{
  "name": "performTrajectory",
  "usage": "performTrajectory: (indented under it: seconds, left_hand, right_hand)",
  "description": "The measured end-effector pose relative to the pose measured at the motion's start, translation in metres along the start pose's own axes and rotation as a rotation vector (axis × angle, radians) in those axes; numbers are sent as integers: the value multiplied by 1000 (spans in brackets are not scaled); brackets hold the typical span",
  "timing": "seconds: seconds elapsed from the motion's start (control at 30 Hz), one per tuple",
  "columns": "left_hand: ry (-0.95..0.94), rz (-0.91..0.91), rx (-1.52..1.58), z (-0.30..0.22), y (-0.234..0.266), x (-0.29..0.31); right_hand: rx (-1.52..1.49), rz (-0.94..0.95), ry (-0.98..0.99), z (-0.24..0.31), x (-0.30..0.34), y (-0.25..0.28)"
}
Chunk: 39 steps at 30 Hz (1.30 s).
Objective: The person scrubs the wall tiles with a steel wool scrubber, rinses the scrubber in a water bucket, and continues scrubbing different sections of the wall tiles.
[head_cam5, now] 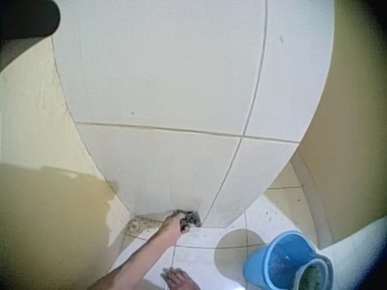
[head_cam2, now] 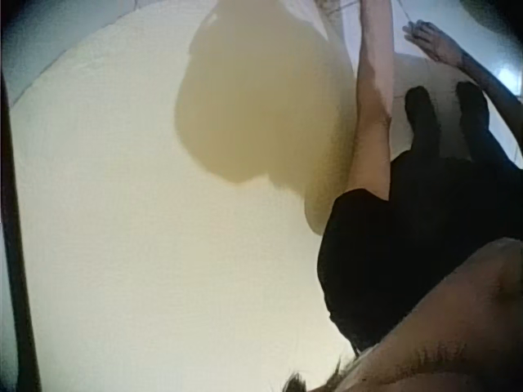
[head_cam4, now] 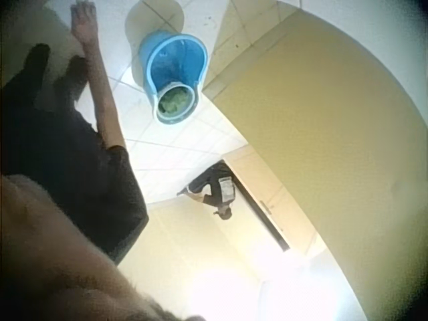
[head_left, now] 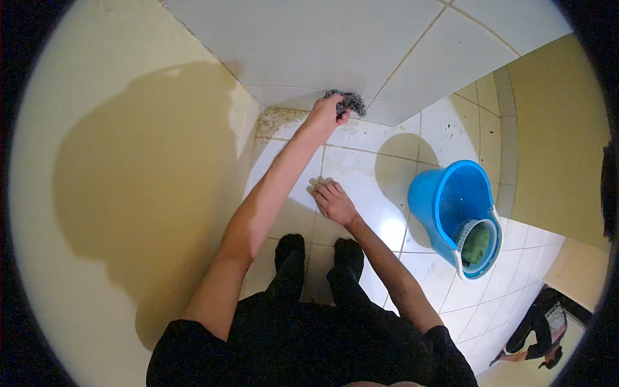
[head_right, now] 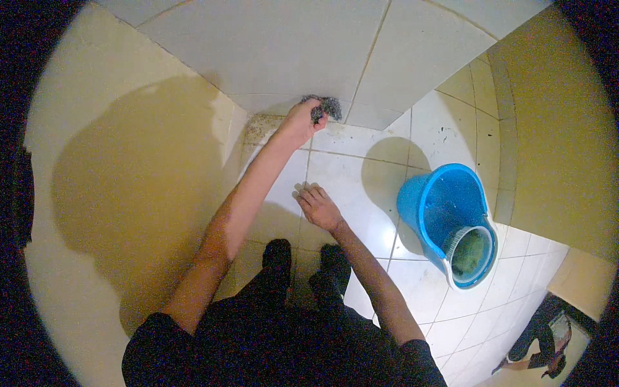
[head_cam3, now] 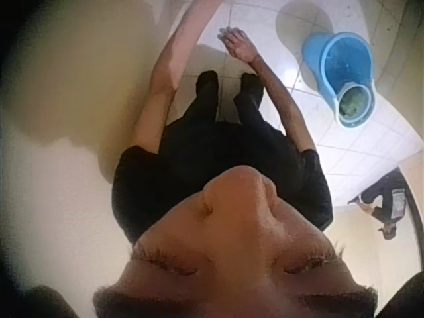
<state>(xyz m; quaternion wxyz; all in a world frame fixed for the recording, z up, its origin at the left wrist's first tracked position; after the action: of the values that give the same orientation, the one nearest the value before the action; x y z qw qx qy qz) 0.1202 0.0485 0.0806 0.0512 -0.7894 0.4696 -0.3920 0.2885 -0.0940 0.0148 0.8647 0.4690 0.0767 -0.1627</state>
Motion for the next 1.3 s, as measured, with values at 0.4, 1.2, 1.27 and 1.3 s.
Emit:
performTrajectory:
  seconds: [0.4, 1.2, 1.27, 1.3]
  left_hand:
    - [77, 43, 119, 8, 21, -6]
    - [26, -91, 121, 24, 49, -25]
    - [-59, 60, 38, -10, -17, 18]
    - [-62, 54, 33, -12, -12, 17]
  right_hand:
    - [7, -14, 28, 11, -12, 0]
    - [-37, 25, 41, 17, -21, -6]
    - [-13, 4, -6, 4, -2, 3]
    - [-18, 0, -1, 4, -4, 1]
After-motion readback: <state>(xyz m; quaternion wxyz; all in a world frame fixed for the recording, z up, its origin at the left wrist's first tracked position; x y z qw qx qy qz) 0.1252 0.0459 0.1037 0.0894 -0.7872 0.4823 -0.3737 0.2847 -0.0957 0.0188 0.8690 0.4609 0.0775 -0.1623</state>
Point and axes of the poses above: each hand's wrist, its own x-axis away from the middle knuckle, its own y-axis out of the back of the hand, z = x × y, the point moved 5 cm from there along -x, towards the middle knuckle, and after that the axes turned 11 degrees about -x, right-handed, at the moved point
